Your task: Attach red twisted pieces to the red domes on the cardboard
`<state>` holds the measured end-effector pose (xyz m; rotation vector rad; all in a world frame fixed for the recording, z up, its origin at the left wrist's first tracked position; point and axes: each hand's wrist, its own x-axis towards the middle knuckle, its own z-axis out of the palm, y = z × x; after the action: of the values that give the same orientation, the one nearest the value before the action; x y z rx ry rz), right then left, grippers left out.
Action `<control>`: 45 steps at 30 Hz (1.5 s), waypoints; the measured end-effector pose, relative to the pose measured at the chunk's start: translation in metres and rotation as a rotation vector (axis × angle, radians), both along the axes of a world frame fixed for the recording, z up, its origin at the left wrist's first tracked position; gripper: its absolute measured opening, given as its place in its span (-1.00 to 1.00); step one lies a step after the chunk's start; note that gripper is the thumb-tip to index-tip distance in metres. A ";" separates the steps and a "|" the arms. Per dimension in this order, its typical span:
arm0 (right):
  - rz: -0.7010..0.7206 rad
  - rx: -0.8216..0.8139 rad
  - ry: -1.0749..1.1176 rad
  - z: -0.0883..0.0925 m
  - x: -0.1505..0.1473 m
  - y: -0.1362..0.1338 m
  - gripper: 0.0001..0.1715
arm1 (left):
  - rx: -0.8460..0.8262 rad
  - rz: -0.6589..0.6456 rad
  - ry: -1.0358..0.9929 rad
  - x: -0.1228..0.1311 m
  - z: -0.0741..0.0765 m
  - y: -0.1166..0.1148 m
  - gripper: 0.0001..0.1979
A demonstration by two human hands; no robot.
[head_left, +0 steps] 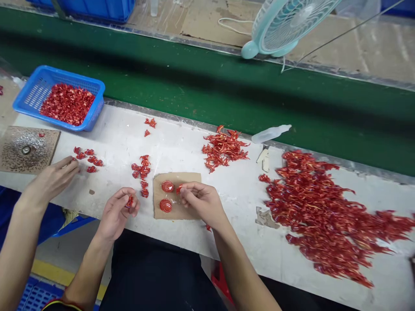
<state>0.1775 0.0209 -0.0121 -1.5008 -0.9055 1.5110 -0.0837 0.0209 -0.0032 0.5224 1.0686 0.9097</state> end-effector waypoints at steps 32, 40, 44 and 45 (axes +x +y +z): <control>-0.103 -0.240 0.409 0.020 -0.014 -0.001 -0.63 | 0.046 -0.097 0.004 0.041 -0.001 -0.008 -0.75; -0.024 -0.071 0.387 0.025 -0.024 -0.014 -0.70 | 0.126 -0.137 -0.058 0.049 -0.004 -0.014 -0.72; 0.008 -0.002 0.269 0.030 -0.027 -0.018 -0.71 | 0.140 -0.128 -0.018 0.052 -0.003 -0.015 -0.73; 0.006 0.007 0.239 0.032 -0.028 -0.018 -0.70 | 0.139 -0.129 -0.007 0.052 -0.002 -0.015 -0.73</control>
<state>0.1498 0.0026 0.0203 -1.2803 -0.7733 1.6488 -0.0317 0.0057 -0.0055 0.6954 0.9578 0.8747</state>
